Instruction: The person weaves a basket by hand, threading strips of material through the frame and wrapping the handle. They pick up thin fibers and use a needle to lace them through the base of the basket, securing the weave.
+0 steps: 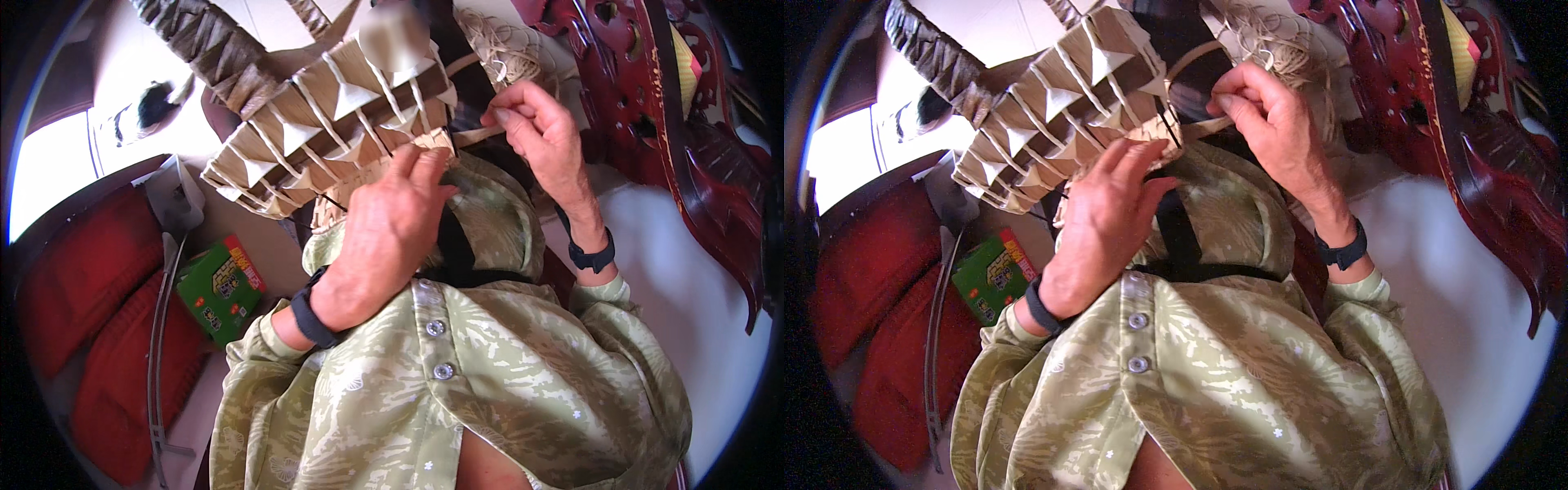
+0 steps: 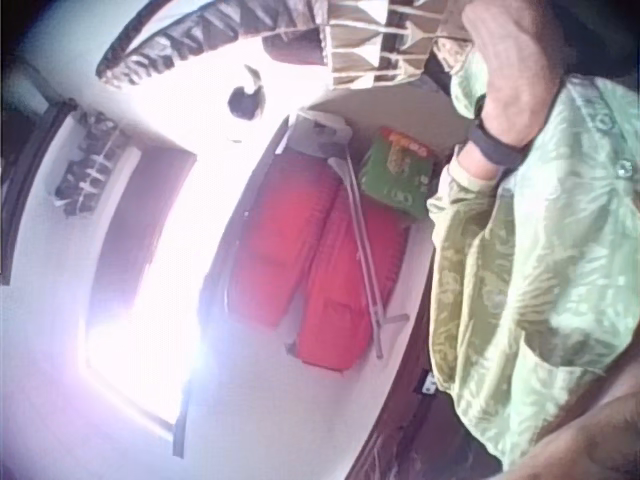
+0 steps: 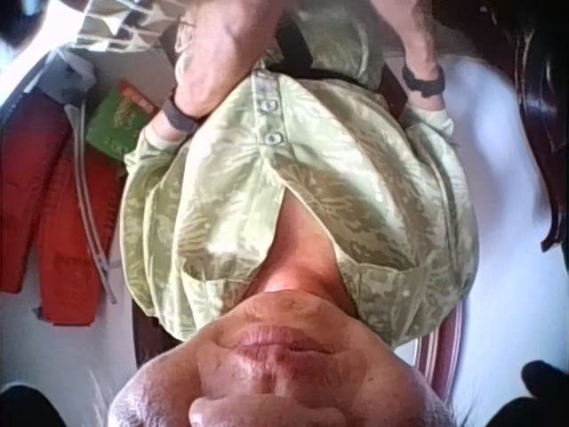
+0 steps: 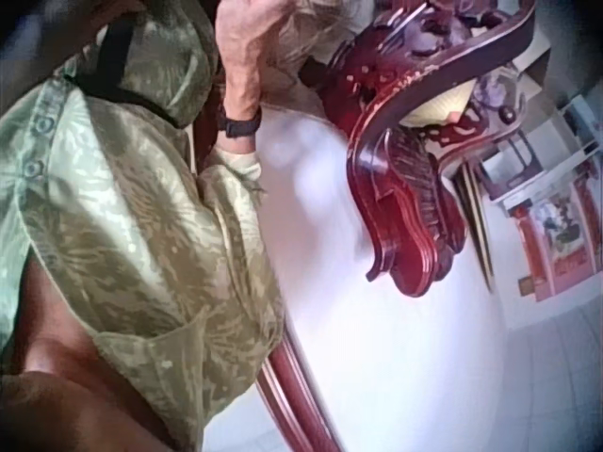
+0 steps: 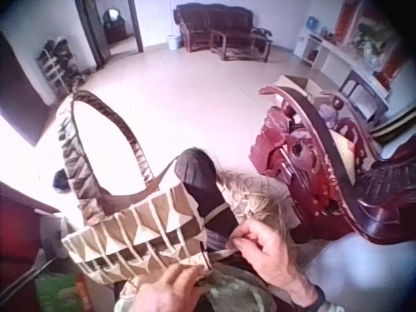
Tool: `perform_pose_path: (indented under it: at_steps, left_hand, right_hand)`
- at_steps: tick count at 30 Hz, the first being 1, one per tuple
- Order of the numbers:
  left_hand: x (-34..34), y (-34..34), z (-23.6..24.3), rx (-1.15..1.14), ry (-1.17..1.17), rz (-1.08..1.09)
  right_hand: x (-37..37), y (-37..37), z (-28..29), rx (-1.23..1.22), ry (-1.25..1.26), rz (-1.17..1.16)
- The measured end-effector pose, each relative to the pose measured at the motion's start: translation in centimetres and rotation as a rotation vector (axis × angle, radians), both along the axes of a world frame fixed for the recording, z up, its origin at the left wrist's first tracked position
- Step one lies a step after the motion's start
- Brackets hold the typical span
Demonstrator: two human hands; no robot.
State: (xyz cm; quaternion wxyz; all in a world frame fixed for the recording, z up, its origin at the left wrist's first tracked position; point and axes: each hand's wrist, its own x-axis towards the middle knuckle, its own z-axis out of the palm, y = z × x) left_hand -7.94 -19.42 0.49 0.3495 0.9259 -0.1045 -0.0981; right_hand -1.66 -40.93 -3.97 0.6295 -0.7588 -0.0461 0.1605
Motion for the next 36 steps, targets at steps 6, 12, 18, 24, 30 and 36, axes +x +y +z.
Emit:
perform_pose_path:
  at_steps: [6, 12, 18, 24, 30, 36]
  left_hand:
    - [0.2, 0.5, -0.6, 0.064, -0.147, -0.123]
    - [-0.3, 0.6, -0.4, -0.019, -0.137, -0.231]
    - [0.1, 1.1, -0.2, 0.062, -0.097, -0.496]
    - [-0.2, 1.4, -0.1, -0.367, 0.114, 0.113]
    - [0.1, 0.4, -0.3, -0.164, 0.092, 0.143]
    - [1.2, -0.7, -0.2, 0.052, 0.076, 0.064]
  right_hand:
    - [-0.3, 0.8, -0.4, -0.105, -0.038, 0.022]
    - [0.2, 0.2, -0.2, -0.151, 0.073, 0.066]
    - [1.6, -0.5, 0.4, -0.271, -0.046, 0.302]
    - [1.4, 0.2, 0.3, -0.158, -0.034, 0.375]
    - [1.7, 0.4, -0.1, -0.111, 0.021, 0.358]
    - [2.1, 0.4, -0.5, -0.084, -0.069, 0.377]
